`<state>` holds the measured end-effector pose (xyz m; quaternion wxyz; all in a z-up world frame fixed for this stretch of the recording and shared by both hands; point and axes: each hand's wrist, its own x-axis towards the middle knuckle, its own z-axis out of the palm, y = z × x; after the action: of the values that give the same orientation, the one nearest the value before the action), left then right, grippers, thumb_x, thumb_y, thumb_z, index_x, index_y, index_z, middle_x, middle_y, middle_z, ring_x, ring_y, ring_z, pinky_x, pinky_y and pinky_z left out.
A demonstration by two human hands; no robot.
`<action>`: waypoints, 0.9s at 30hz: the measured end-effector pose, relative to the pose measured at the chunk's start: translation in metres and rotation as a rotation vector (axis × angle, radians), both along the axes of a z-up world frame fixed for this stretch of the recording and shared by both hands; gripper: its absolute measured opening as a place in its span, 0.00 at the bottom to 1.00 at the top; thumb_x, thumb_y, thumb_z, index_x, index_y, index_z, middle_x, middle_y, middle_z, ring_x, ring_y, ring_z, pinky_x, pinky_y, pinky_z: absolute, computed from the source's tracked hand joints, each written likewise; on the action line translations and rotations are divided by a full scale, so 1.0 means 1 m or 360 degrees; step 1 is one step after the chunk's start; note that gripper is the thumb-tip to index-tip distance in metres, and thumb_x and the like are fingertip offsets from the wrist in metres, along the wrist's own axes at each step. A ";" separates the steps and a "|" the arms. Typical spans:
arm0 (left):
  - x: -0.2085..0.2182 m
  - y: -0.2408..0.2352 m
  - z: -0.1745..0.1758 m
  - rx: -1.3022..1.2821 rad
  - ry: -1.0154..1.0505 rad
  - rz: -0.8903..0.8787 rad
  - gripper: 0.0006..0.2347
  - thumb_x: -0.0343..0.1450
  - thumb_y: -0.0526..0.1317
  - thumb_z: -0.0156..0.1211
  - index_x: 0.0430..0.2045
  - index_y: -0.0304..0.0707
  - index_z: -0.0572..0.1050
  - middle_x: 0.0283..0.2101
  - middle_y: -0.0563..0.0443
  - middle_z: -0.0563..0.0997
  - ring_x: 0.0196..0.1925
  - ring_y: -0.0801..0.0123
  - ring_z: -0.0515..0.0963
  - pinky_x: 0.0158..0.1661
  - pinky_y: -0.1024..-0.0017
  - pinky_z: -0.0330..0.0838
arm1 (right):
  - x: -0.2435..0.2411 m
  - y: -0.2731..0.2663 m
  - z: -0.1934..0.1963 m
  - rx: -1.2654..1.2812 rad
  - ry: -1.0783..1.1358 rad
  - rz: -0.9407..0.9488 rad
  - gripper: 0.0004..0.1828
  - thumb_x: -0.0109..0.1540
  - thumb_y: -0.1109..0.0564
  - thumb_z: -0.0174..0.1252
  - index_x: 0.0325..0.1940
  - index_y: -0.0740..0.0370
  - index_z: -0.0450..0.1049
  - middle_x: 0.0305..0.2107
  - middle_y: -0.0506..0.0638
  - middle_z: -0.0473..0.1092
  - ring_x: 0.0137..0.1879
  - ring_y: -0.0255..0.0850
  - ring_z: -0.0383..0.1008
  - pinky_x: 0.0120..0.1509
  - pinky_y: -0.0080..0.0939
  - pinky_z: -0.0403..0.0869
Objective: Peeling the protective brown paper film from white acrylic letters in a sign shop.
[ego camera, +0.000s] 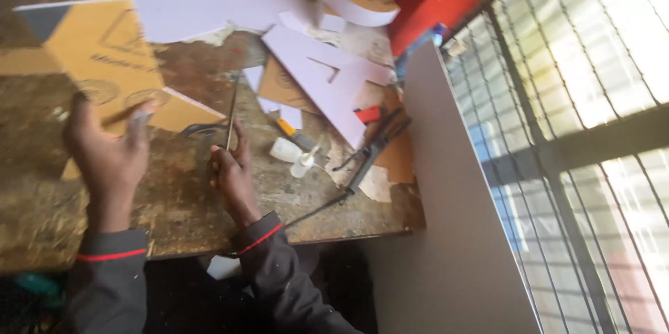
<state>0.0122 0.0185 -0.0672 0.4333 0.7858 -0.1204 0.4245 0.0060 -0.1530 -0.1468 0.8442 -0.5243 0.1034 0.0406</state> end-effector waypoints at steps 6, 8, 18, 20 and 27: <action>0.001 -0.004 -0.003 -0.0029 -0.0005 0.0012 0.19 0.83 0.15 0.82 0.64 0.06 0.75 0.64 0.12 0.83 0.65 0.25 0.84 0.64 0.32 0.81 | -0.031 -0.052 0.088 0.1036 -0.0568 0.0753 0.47 0.72 0.64 0.60 0.94 0.51 0.49 0.27 0.43 0.52 0.20 0.29 0.47 0.22 0.28 0.56; -0.001 -0.006 -0.003 -0.0028 0.0012 0.0083 0.17 0.83 0.20 0.81 0.63 0.08 0.77 0.61 0.15 0.84 0.62 0.27 0.84 0.60 0.36 0.79 | -0.044 -0.052 0.111 0.0392 -0.0590 0.0666 0.44 0.74 0.56 0.60 0.93 0.52 0.51 0.23 0.42 0.53 0.22 0.29 0.49 0.24 0.30 0.56; 0.005 -0.007 0.010 0.0005 0.0116 0.0354 0.17 0.78 0.34 0.88 0.47 0.19 0.80 0.39 0.34 0.80 0.39 0.43 0.82 0.52 0.51 0.77 | -0.017 0.032 0.075 -0.0772 -0.0711 0.0046 0.41 0.73 0.64 0.54 0.92 0.60 0.53 0.50 0.72 0.79 0.36 0.36 0.73 0.42 0.37 0.74; 0.002 -0.006 0.009 -0.0002 0.0145 0.0335 0.18 0.79 0.35 0.88 0.46 0.20 0.79 0.38 0.36 0.79 0.38 0.43 0.81 0.49 0.51 0.76 | 0.004 0.019 0.069 -0.0745 -0.0616 0.0062 0.44 0.72 0.65 0.56 0.93 0.56 0.54 0.47 0.70 0.80 0.42 0.40 0.76 0.47 0.41 0.76; 0.019 0.006 -0.026 0.0046 0.0197 0.0298 0.18 0.81 0.41 0.84 0.48 0.22 0.79 0.39 0.36 0.76 0.38 0.49 0.77 0.49 0.56 0.74 | -0.058 0.033 0.115 -0.0674 -0.0578 0.0153 0.42 0.72 0.68 0.54 0.92 0.61 0.56 0.32 0.54 0.73 0.29 0.31 0.67 0.32 0.29 0.68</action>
<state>0.0311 0.0241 -0.0935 0.3870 0.8246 -0.0256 0.4120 -0.0515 -0.1196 -0.0319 0.7177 -0.6920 -0.0683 -0.0365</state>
